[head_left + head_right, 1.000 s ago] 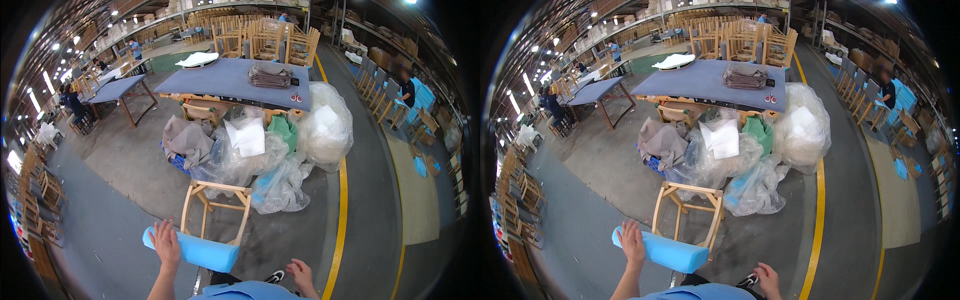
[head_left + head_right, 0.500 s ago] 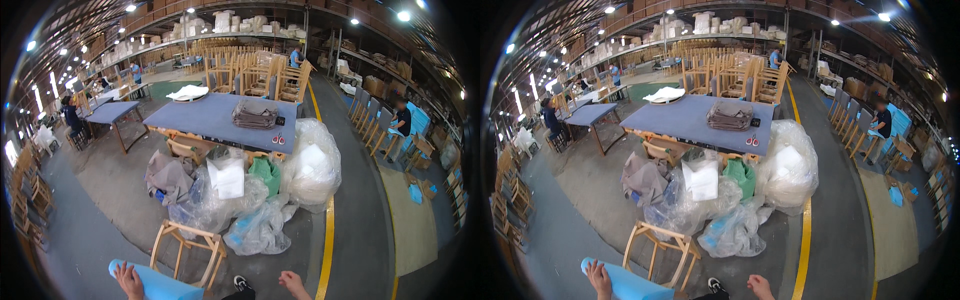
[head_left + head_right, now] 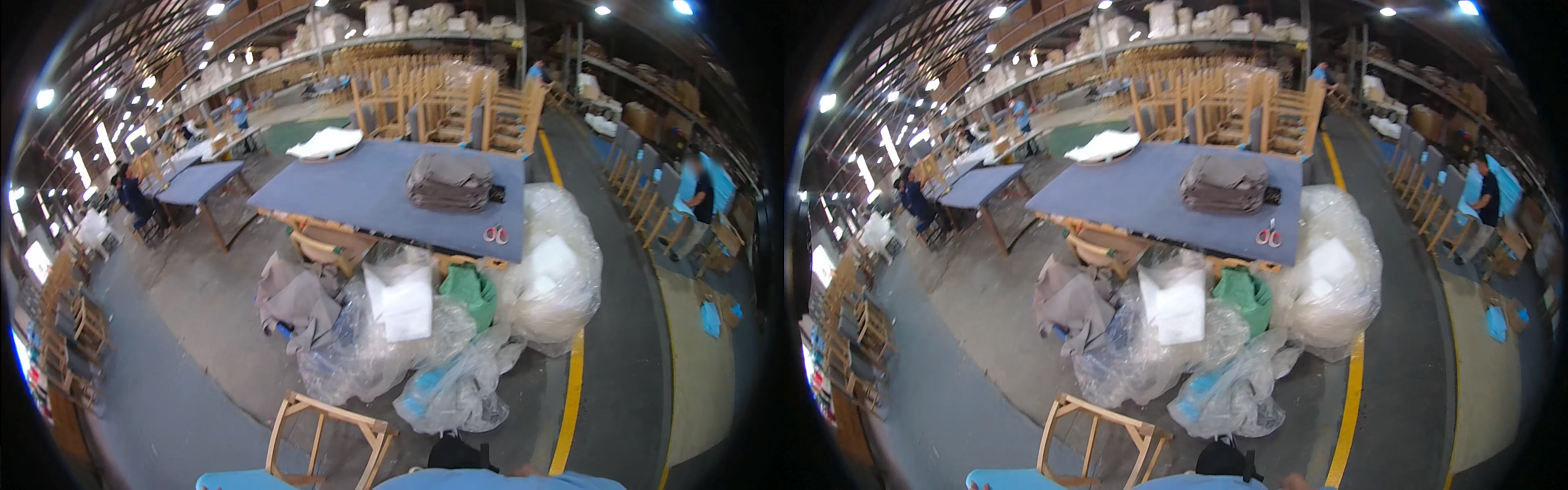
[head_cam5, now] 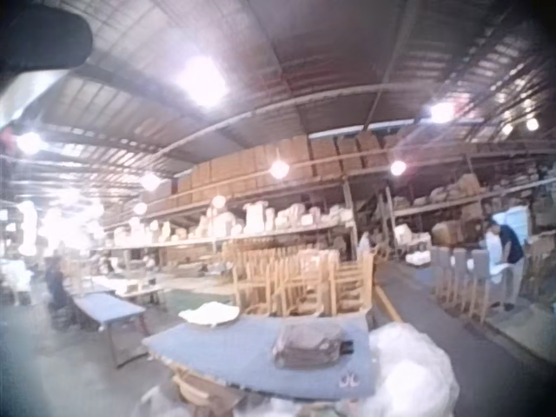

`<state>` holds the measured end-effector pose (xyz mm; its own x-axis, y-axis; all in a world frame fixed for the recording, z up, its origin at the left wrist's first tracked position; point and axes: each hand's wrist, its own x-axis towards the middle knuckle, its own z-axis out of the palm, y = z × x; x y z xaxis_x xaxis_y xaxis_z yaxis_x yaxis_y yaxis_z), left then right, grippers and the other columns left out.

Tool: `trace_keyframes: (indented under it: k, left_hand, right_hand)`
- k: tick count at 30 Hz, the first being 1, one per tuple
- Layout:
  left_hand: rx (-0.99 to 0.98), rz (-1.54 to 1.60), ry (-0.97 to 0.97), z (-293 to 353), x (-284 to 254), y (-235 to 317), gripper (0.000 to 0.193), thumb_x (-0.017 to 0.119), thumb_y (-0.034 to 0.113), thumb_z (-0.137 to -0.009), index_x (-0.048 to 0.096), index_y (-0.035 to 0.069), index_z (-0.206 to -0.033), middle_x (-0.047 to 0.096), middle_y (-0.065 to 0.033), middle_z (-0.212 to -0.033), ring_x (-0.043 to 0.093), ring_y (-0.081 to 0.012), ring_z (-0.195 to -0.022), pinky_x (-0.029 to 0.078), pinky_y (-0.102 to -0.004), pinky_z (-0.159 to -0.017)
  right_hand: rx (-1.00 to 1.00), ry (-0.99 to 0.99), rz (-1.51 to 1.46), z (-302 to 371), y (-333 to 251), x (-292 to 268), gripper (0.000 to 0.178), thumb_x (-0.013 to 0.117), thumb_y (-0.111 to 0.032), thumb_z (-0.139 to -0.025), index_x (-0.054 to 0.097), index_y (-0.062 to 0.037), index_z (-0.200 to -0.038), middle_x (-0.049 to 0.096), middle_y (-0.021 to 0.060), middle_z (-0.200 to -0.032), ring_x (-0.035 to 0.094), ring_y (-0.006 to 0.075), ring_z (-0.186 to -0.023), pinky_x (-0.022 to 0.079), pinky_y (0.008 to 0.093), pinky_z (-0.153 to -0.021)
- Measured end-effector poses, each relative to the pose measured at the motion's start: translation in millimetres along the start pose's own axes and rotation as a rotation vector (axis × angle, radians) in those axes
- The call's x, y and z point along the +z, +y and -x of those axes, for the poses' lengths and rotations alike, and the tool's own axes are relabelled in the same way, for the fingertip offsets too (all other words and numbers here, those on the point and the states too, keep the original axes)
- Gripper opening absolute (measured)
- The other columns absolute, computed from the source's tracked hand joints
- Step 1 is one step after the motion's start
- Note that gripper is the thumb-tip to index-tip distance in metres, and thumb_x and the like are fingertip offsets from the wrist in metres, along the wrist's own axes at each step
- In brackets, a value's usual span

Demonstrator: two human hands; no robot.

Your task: The person handles a roll of white foam and a sheet of blue foam in a workshop. They use scissors to cut the blue foam into specific shapes, trimming the edges and corners to fit a chair frame. The person repeatedly cuts and adjusts the foam pieces throughout the clip.

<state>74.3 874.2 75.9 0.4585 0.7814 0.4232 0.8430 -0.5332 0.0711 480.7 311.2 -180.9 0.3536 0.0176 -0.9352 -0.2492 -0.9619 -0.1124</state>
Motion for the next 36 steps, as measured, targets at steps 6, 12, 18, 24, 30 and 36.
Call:
trace_keyframes:
  k: [6, 12, 18, 24, 30, 36]
  left_hand:
    - [-0.203, -0.313, -0.227, -18, -25, 48, 0.048, 0.062, 0.036, -0.098, 0.066, 0.008, -0.137, 0.053, -0.0244, -0.149, 0.052, -0.0440, -0.134, 0.041, -0.0575, -0.111]
    - [-0.236, -0.731, -0.287, -7, 35, 170, 0.046, 0.059, 0.036, -0.099, 0.062, 0.013, -0.140, 0.061, -0.0226, -0.139, 0.062, -0.0339, -0.123, 0.046, -0.0532, -0.103]
    - [-0.669, 0.181, -0.937, -48, 161, 327, 0.045, 0.060, 0.035, -0.098, 0.064, 0.011, -0.137, 0.062, -0.0227, -0.137, 0.060, -0.0351, -0.125, 0.045, -0.0516, -0.106]
    - [-1.012, 0.272, -1.047, -60, 149, 363, 0.044, 0.061, 0.034, -0.097, 0.066, 0.010, -0.134, 0.063, -0.0227, -0.135, 0.059, -0.0364, -0.128, 0.043, -0.0500, -0.109]
    - [-1.420, 0.267, -1.014, -33, 77, 399, 0.043, 0.062, 0.033, -0.096, 0.067, 0.008, -0.131, 0.065, -0.0228, -0.133, 0.057, -0.0376, -0.130, 0.042, -0.0483, -0.112]
    - [-1.557, 0.428, -0.901, 36, 30, 402, 0.042, 0.063, 0.032, -0.095, 0.069, 0.006, -0.128, 0.066, -0.0229, -0.131, 0.056, -0.0388, -0.132, 0.040, -0.0467, -0.115]
  right_hand:
    - [-0.446, 0.280, -0.095, -94, -202, -144, 0.033, 0.066, -0.036, -0.089, 0.071, -0.0059, -0.076, 0.066, 0.0058, -0.065, 0.062, 0.0187, -0.054, 0.048, 0.0380, -0.051]
    - [-0.589, 0.391, 0.137, -179, -380, -273, 0.034, 0.063, -0.036, -0.090, 0.076, -0.0054, -0.095, 0.075, 0.0144, -0.081, 0.072, 0.0275, -0.069, 0.055, 0.0400, -0.066]
    - [-0.545, 0.333, -0.018, -254, -503, -333, 0.031, 0.070, -0.034, -0.088, 0.078, -0.0096, -0.105, 0.076, 0.0110, -0.088, 0.073, 0.0277, -0.078, 0.055, 0.0406, -0.071]
    - [-0.451, 0.384, -0.236, -330, -564, -337, 0.030, 0.070, -0.035, -0.081, 0.081, -0.0139, -0.099, 0.078, 0.0126, -0.096, 0.073, 0.0309, -0.095, 0.056, 0.0400, -0.087]
    - [-0.439, 0.043, -0.619, -358, -593, -314, 0.047, 0.074, -0.028, -0.087, 0.069, -0.0015, -0.125, 0.069, 0.0122, -0.122, 0.060, 0.0233, -0.112, 0.044, 0.0396, -0.099]
    - [-0.530, -0.076, -0.442, -350, -622, -321, 0.057, 0.073, -0.037, -0.092, 0.061, -0.0001, -0.134, 0.062, 0.0133, -0.134, 0.051, 0.0264, -0.126, 0.036, 0.0440, -0.109]
